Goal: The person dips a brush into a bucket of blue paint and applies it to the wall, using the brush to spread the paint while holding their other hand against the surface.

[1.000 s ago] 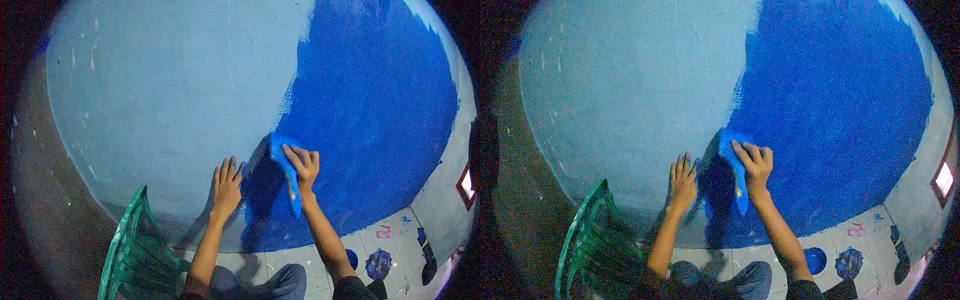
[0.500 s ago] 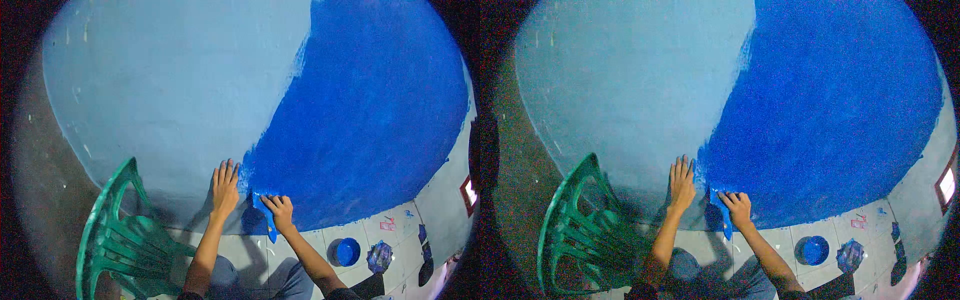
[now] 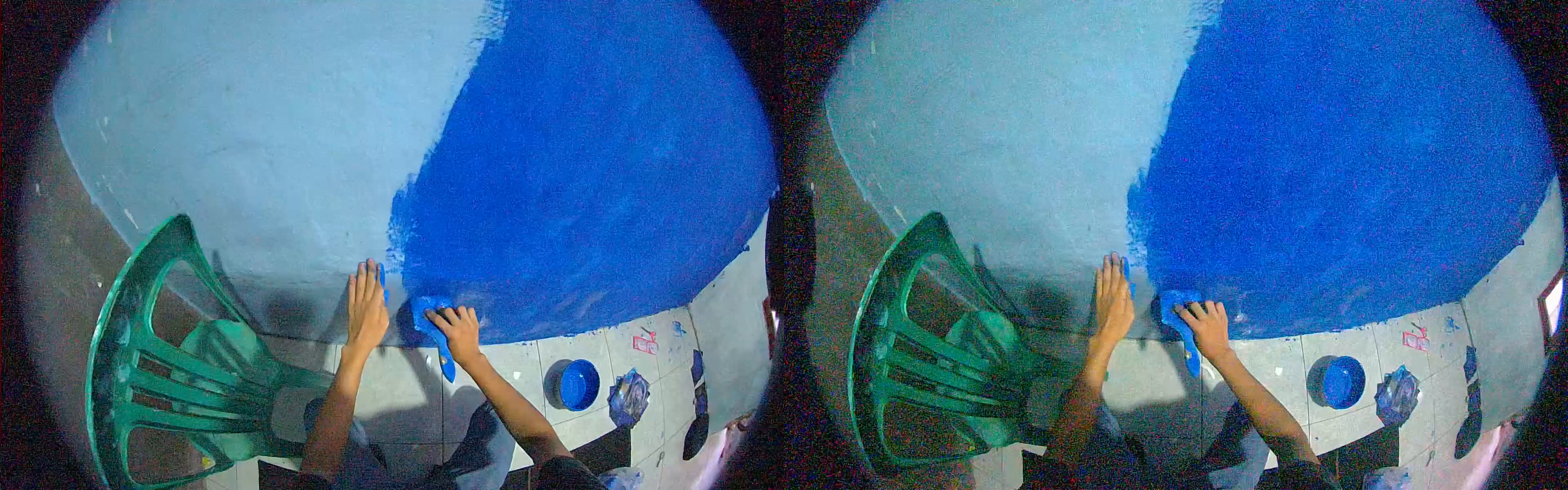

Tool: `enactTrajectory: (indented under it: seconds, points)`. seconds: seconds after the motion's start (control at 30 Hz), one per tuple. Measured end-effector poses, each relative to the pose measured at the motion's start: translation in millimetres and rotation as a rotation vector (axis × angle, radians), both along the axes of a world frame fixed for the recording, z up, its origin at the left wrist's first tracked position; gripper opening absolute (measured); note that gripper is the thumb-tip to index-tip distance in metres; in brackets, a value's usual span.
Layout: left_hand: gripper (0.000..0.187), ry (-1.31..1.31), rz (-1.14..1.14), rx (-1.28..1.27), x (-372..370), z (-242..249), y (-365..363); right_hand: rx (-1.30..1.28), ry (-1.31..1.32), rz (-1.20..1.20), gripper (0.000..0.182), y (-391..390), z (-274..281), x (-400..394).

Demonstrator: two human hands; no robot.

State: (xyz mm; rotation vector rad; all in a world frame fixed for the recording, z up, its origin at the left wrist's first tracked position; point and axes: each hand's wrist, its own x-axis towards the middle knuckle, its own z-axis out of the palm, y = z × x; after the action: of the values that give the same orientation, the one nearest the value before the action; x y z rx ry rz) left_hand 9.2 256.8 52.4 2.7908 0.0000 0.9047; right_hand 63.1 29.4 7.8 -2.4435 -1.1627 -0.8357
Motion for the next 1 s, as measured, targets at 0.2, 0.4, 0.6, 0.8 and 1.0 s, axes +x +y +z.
enactTrajectory:
  seconds: [0.2, 0.4, 0.6, 0.8, 1.0]
  points:
    - [0.067, 0.045, -0.125, -0.086, -13, -4, 7, -0.002, -0.037, -0.009, 0.041, 5, 23, -19]
    - [0.069, 0.017, -0.211, -0.092, -23, -44, 3, 0.089, -0.058, 0.031, 0.041, 3, -5, -27]
    - [0.076, 0.115, -0.316, -0.083, -55, -51, -16, 0.046, 0.044, 0.030, 0.039, 4, -43, -58]
    - [0.066, 0.080, -0.290, -0.064, -61, -69, -12, 0.102, -0.006, 0.013, 0.039, 18, -36, -45]
    - [0.052, -0.032, -0.191, 0.067, -53, -87, -8, 0.086, -0.004, 0.049, 0.042, 20, -38, -48]
